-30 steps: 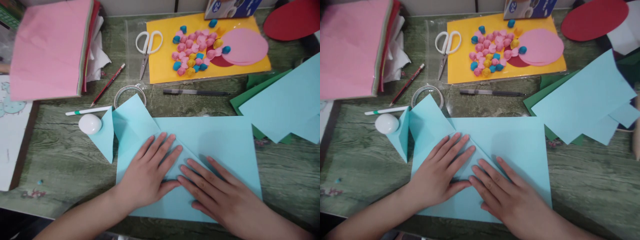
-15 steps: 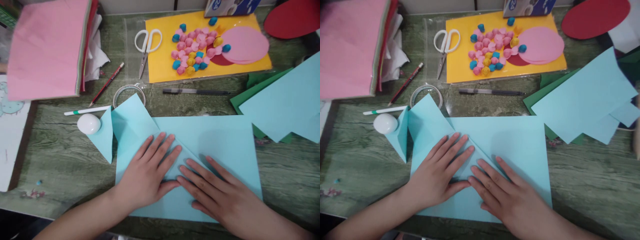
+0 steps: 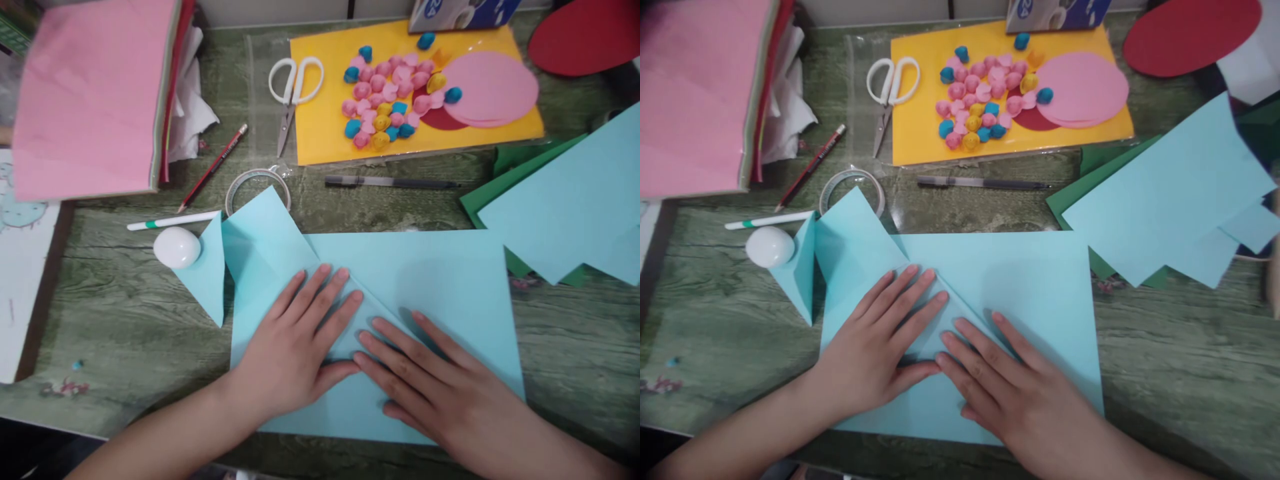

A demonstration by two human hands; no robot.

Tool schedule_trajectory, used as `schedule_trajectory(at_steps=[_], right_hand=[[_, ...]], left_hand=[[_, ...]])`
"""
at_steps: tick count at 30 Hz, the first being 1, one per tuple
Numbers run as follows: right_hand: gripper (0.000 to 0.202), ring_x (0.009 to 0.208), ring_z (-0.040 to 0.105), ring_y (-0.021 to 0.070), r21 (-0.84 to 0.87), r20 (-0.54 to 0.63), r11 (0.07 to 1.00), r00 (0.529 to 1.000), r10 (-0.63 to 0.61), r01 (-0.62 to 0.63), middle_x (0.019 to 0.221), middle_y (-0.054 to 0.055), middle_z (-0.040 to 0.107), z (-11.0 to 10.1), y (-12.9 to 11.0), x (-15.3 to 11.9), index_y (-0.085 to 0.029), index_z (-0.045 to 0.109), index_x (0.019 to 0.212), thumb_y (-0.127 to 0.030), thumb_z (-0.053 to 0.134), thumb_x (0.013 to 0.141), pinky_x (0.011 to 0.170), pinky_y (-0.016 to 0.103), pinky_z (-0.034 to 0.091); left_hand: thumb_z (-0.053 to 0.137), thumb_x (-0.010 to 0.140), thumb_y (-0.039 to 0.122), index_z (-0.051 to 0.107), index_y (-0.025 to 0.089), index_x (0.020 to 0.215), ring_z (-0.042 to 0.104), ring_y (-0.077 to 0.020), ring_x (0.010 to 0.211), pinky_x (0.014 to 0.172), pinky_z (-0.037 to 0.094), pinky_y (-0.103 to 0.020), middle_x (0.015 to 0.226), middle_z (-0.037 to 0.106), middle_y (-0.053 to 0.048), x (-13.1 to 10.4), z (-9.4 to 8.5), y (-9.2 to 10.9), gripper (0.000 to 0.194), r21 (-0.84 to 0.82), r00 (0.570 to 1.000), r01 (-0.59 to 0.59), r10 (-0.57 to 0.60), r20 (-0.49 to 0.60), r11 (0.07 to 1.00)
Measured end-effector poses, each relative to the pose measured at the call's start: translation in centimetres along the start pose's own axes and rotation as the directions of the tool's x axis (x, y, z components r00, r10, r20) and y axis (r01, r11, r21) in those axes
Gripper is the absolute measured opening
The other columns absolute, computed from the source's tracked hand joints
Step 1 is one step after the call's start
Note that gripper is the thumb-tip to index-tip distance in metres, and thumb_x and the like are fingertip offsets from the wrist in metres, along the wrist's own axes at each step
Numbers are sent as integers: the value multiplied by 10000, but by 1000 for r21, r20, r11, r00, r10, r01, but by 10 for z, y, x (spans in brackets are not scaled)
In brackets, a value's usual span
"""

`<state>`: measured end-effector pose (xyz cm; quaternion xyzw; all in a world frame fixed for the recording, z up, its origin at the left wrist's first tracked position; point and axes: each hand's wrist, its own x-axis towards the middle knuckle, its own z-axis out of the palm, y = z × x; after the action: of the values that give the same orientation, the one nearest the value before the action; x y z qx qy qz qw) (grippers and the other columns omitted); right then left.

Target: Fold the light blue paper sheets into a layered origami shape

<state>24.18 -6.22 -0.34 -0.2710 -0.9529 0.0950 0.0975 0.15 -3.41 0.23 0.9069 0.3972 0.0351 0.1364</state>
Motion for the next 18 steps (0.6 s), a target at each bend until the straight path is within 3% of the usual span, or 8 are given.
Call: schedule_trajectory(at_steps=[6, 18], right_hand=[[416, 1343, 390, 226, 27, -8, 999, 999, 36, -36, 1408, 3, 515, 2, -2, -1, -180, 524, 1326, -352, 507, 948, 1189, 504, 111], [366, 1312, 432, 224, 10, -9, 1000, 1000, 20, -20, 1368, -2, 557, -1, 0, 2, -188, 535, 1317, -261, 469, 964, 1179, 513, 124]], left_hand=[[437, 895, 619, 371, 156, 1449, 217, -334, 1434, 1143, 225, -502, 1543, 289, -143, -2, -1, 0, 724, 8, 1000, 0, 0, 2, 1000], [492, 830, 677, 340, 156, 1463, 164, -341, 1447, 1155, 162, -513, 1560, 244, -141, -2, 1, 1, 834, -6, 1000, 5, -5, 26, 1000]])
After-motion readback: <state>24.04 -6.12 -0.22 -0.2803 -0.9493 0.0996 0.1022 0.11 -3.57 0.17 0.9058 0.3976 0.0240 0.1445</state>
